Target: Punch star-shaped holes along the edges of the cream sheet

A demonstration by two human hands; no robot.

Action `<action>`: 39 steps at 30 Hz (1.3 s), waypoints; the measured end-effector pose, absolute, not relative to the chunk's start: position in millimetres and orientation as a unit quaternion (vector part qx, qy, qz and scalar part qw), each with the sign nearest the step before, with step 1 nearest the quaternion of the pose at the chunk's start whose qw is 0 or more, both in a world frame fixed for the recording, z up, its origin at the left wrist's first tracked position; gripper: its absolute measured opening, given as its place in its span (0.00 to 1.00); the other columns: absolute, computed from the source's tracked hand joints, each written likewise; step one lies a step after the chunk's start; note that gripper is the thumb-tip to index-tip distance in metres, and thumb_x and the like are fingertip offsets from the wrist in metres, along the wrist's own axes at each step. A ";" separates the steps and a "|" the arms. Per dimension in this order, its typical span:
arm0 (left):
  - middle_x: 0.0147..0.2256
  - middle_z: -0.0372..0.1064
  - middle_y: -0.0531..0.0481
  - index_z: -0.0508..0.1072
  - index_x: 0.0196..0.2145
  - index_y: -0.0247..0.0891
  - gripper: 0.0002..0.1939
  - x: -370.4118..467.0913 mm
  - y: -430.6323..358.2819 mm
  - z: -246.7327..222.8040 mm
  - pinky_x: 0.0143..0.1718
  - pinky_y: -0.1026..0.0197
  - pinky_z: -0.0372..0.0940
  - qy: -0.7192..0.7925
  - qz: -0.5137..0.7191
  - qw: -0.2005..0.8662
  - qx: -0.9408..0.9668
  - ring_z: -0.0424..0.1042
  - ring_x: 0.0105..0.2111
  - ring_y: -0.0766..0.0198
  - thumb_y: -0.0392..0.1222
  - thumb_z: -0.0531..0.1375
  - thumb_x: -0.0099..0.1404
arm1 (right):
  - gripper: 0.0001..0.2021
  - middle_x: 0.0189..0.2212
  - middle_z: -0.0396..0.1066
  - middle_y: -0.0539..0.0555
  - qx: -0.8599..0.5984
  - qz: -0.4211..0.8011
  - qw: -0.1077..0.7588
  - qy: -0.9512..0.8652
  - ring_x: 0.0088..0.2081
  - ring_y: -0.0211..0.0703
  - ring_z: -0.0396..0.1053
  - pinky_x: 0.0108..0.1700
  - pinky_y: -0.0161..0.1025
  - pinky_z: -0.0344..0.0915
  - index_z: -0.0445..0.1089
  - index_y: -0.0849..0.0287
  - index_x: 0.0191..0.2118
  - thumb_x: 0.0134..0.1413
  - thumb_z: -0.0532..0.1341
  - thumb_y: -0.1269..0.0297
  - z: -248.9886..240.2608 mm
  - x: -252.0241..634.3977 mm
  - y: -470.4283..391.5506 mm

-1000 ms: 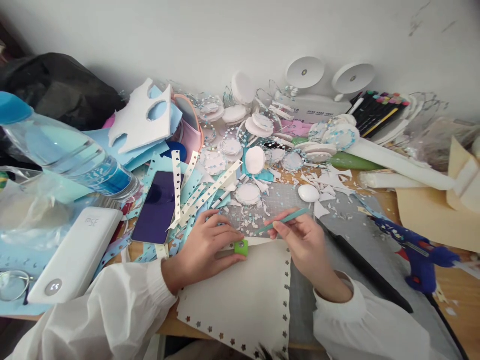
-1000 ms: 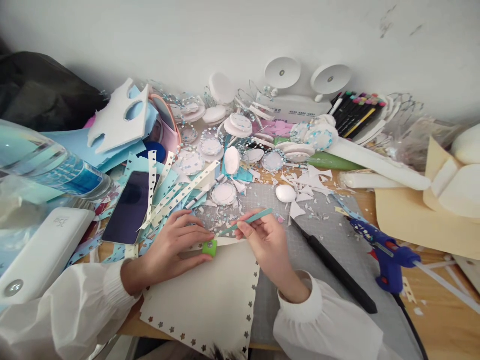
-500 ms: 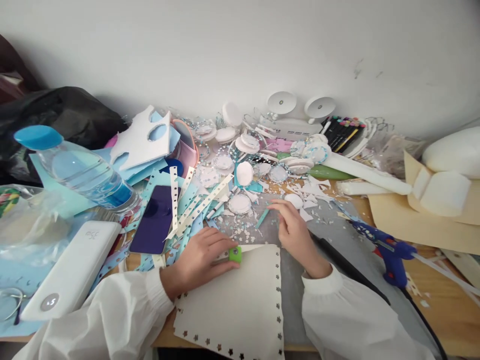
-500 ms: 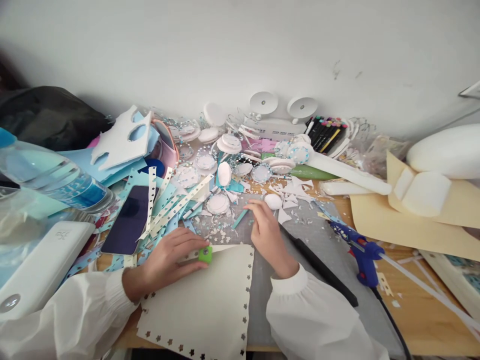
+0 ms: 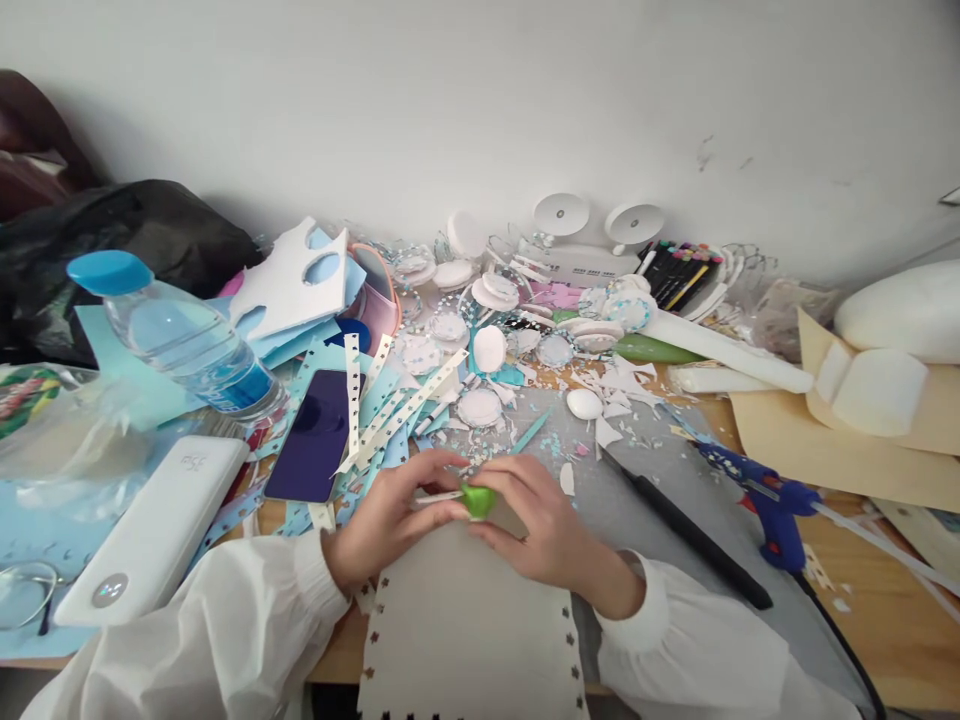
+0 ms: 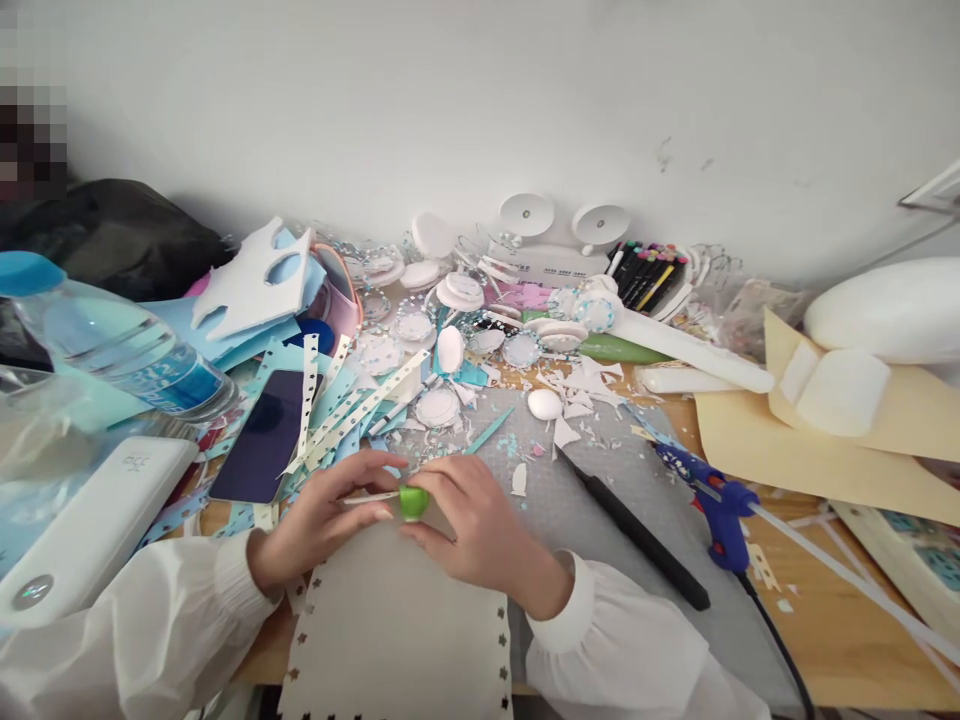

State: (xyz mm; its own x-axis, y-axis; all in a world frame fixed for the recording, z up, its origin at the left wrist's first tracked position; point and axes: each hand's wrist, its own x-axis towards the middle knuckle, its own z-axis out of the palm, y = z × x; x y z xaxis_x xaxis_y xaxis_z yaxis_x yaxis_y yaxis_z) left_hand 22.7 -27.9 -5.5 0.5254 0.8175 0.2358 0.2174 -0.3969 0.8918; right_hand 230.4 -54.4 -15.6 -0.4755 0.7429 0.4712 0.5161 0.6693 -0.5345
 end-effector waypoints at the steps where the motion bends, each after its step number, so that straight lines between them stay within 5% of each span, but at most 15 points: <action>1: 0.32 0.77 0.50 0.68 0.49 0.37 0.16 22.0 -27.7 -5.4 0.35 0.64 0.71 0.340 0.347 0.432 0.760 0.77 0.33 0.63 0.47 0.59 0.67 | 0.15 0.43 0.69 0.58 -0.376 0.191 0.358 -0.833 0.45 0.49 0.67 0.47 0.46 0.65 0.63 0.56 0.49 0.57 0.61 0.62 -15.4 233.2 -53.6; 9: 0.39 0.77 0.47 0.72 0.46 0.38 0.10 19.2 -29.7 -7.3 0.38 0.66 0.73 0.331 0.370 0.350 0.794 0.78 0.38 0.63 0.35 0.56 0.68 | 0.13 0.38 0.69 0.55 -0.372 0.314 0.347 -0.802 0.40 0.44 0.68 0.43 0.40 0.65 0.62 0.56 0.49 0.58 0.58 0.63 -6.7 243.1 -49.9; 33: 0.33 0.74 0.47 0.70 0.46 0.38 0.10 18.3 -28.2 -12.2 0.34 0.64 0.67 0.274 0.350 0.270 0.854 0.74 0.32 0.64 0.34 0.53 0.69 | 0.19 0.38 0.70 0.52 -0.414 0.425 0.312 -0.742 0.41 0.42 0.70 0.43 0.38 0.69 0.69 0.55 0.46 0.49 0.68 0.55 -10.8 240.3 -48.3; 39: 0.29 0.71 0.49 0.70 0.45 0.37 0.09 19.8 -28.4 -15.5 0.32 0.65 0.65 0.268 0.353 0.253 0.860 0.70 0.29 0.64 0.33 0.53 0.69 | 0.11 0.30 0.66 0.50 -0.417 0.422 0.328 -0.735 0.33 0.39 0.65 0.37 0.36 0.64 0.69 0.58 0.34 0.50 0.67 0.57 -10.8 234.5 -49.6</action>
State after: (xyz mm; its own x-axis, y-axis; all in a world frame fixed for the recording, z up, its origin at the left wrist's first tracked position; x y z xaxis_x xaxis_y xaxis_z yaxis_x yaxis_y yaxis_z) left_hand 19.8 -28.4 -15.5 0.6069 0.6396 0.4718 0.2823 -0.7283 0.6244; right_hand 234.5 -49.6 -10.8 -0.4372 0.8897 0.1313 0.3361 0.2971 -0.8937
